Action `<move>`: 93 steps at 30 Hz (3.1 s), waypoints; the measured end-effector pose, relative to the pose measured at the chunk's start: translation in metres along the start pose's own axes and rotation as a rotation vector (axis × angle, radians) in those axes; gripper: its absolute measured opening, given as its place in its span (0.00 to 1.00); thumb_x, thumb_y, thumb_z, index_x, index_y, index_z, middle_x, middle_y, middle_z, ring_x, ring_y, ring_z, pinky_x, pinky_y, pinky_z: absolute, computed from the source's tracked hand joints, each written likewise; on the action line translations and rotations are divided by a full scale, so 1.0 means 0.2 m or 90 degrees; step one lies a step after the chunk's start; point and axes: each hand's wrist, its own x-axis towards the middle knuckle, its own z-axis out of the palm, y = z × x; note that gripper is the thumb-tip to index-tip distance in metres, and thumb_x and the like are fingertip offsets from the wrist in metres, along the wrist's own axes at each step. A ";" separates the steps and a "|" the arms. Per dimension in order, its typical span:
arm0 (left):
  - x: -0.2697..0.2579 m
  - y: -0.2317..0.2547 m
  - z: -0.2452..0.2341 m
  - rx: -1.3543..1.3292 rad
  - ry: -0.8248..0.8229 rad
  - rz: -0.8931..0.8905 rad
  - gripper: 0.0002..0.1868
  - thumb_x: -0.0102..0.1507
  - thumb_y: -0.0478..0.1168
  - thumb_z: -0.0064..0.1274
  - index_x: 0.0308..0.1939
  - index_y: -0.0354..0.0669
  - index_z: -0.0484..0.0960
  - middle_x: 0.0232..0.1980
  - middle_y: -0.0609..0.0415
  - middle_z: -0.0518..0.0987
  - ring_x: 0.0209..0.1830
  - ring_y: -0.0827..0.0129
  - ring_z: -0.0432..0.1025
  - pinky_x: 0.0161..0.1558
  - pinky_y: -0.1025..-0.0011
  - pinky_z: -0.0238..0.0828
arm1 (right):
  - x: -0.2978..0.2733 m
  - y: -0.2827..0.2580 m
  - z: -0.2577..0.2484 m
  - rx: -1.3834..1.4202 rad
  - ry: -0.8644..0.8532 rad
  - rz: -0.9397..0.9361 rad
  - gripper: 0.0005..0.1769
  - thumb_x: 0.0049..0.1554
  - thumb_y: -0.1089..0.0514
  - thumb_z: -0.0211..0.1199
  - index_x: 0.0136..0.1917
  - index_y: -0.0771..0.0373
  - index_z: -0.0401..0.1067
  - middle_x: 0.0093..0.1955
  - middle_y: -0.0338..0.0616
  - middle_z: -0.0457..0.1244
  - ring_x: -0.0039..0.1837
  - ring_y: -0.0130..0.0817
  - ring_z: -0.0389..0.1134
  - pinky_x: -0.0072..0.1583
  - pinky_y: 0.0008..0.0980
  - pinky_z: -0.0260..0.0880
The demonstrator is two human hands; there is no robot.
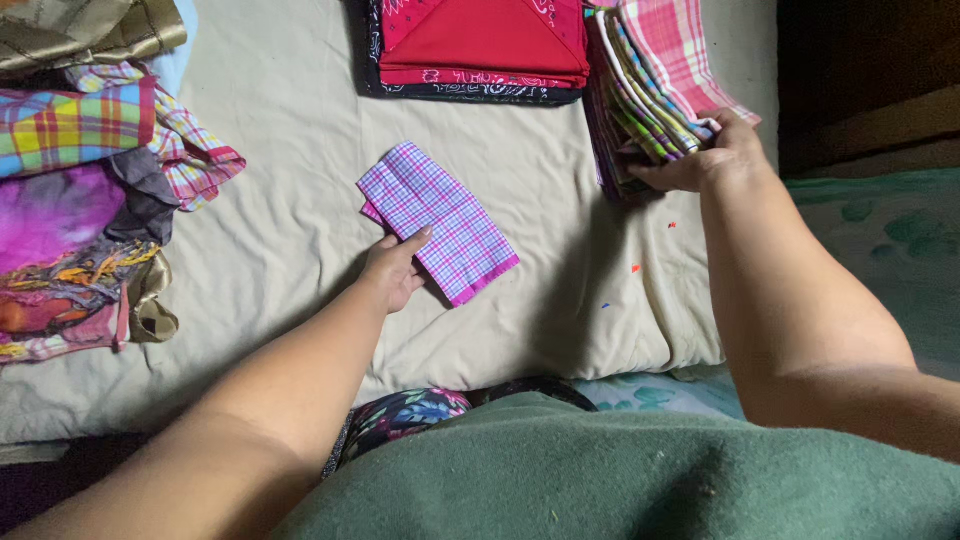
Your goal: The person folds several pieces of plaid and solid-colored bedding on a bed. They smooth each item, fold it into a compact rectangle, and place it on a growing stack. The person handles multiple items one at a time and maintains a neat pile.
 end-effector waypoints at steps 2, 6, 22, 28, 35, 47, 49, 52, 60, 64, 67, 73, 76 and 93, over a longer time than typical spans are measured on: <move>0.01 0.00 -0.01 0.005 0.003 -0.005 0.30 0.58 0.44 0.65 0.62 0.47 0.72 0.64 0.54 0.78 0.65 0.58 0.71 0.69 0.45 0.57 | 0.01 0.01 -0.01 0.048 0.007 0.007 0.20 0.55 0.52 0.59 0.57 0.63 0.76 0.62 0.56 0.72 0.63 0.58 0.70 0.61 0.69 0.62; 0.03 -0.01 -0.01 0.016 0.048 -0.018 0.38 0.59 0.46 0.67 0.67 0.49 0.62 0.68 0.53 0.74 0.70 0.56 0.66 0.74 0.42 0.44 | 0.01 -0.02 -0.01 0.028 -0.001 -0.005 0.21 0.52 0.51 0.60 0.56 0.62 0.77 0.60 0.55 0.72 0.61 0.57 0.70 0.62 0.66 0.63; 0.00 0.01 0.03 0.017 0.058 0.028 0.34 0.58 0.46 0.65 0.66 0.43 0.70 0.65 0.53 0.76 0.65 0.60 0.70 0.70 0.45 0.51 | -0.07 -0.16 0.08 0.054 -0.443 -0.096 0.29 0.41 0.57 0.65 0.57 0.67 0.78 0.62 0.57 0.70 0.66 0.57 0.71 0.75 0.58 0.71; 0.04 -0.02 0.04 -0.140 0.034 0.095 0.31 0.57 0.35 0.64 0.62 0.44 0.70 0.62 0.53 0.77 0.60 0.63 0.73 0.68 0.52 0.66 | -0.27 -0.01 0.01 0.001 -0.428 -0.160 0.25 0.46 0.62 0.63 0.57 0.76 0.71 0.59 0.66 0.68 0.63 0.62 0.70 0.73 0.58 0.73; 0.25 -0.14 -0.05 -0.170 -0.046 0.113 0.26 0.60 0.32 0.51 0.64 0.42 0.72 0.65 0.48 0.76 0.63 0.56 0.73 0.64 0.51 0.67 | -0.45 0.58 -0.09 0.004 -0.467 0.006 0.29 0.46 0.64 0.63 0.60 0.78 0.67 0.63 0.67 0.65 0.69 0.59 0.66 0.77 0.60 0.61; 0.26 -0.08 -0.05 0.254 0.559 0.256 0.26 0.56 0.39 0.60 0.58 0.42 0.74 0.59 0.46 0.77 0.58 0.54 0.73 0.59 0.55 0.69 | -0.57 0.87 0.08 0.063 -0.533 0.162 0.29 0.48 0.67 0.60 0.62 0.82 0.64 0.65 0.67 0.63 0.70 0.57 0.64 0.78 0.53 0.61; 0.25 -0.01 -0.07 0.318 0.574 0.341 0.25 0.56 0.41 0.63 0.55 0.42 0.76 0.57 0.45 0.78 0.56 0.54 0.73 0.57 0.56 0.70 | -0.54 0.83 0.05 0.068 -0.520 0.141 0.29 0.47 0.67 0.60 0.61 0.81 0.64 0.65 0.67 0.63 0.69 0.58 0.64 0.78 0.53 0.61; 0.25 0.17 -0.08 0.442 0.534 0.466 0.24 0.55 0.43 0.67 0.52 0.41 0.78 0.52 0.44 0.80 0.53 0.53 0.74 0.55 0.57 0.70 | -0.51 0.77 -0.02 0.078 -0.481 0.110 0.30 0.46 0.67 0.60 0.62 0.81 0.64 0.65 0.67 0.64 0.69 0.59 0.65 0.78 0.54 0.61; 0.14 0.46 0.02 0.715 0.345 0.370 0.17 0.59 0.48 0.70 0.42 0.40 0.85 0.42 0.44 0.85 0.38 0.59 0.78 0.47 0.61 0.76 | -0.50 0.63 -0.18 0.120 -0.381 0.018 0.32 0.45 0.67 0.60 0.64 0.81 0.64 0.67 0.69 0.63 0.70 0.62 0.65 0.75 0.58 0.57; 0.14 0.37 -0.03 0.313 0.214 0.356 0.19 0.59 0.45 0.69 0.47 0.38 0.83 0.43 0.46 0.85 0.36 0.63 0.74 0.40 0.60 0.68 | -0.47 0.64 -0.19 0.121 -0.405 0.044 0.34 0.46 0.67 0.60 0.66 0.81 0.63 0.68 0.69 0.63 0.70 0.62 0.64 0.76 0.59 0.59; 0.15 0.25 -0.08 -0.084 0.056 0.183 0.24 0.58 0.50 0.62 0.53 0.41 0.82 0.53 0.48 0.84 0.47 0.61 0.76 0.48 0.59 0.71 | -0.45 0.65 -0.16 0.123 -0.405 0.048 0.34 0.46 0.67 0.60 0.66 0.81 0.63 0.68 0.69 0.63 0.70 0.62 0.64 0.75 0.59 0.58; 0.02 -0.01 0.05 -0.126 0.150 0.044 0.38 0.60 0.53 0.58 0.70 0.48 0.61 0.69 0.54 0.70 0.65 0.59 0.66 0.56 0.55 0.65 | -0.43 0.62 -0.15 0.107 -0.412 0.042 0.33 0.46 0.66 0.60 0.66 0.80 0.64 0.68 0.68 0.63 0.70 0.62 0.64 0.75 0.58 0.58; -0.08 -0.17 0.15 0.113 0.270 0.247 0.50 0.58 0.41 0.65 0.74 0.48 0.45 0.70 0.50 0.65 0.66 0.59 0.67 0.62 0.61 0.65 | -0.43 0.63 -0.16 0.110 -0.405 0.033 0.33 0.46 0.66 0.59 0.65 0.79 0.64 0.68 0.68 0.63 0.70 0.61 0.64 0.75 0.58 0.57; -0.06 -0.32 0.31 0.392 0.311 0.522 0.44 0.55 0.30 0.65 0.73 0.40 0.61 0.74 0.40 0.64 0.75 0.51 0.59 0.72 0.62 0.54 | -0.41 0.61 -0.18 0.103 -0.413 0.066 0.33 0.47 0.66 0.58 0.66 0.79 0.64 0.68 0.67 0.63 0.70 0.61 0.65 0.75 0.58 0.59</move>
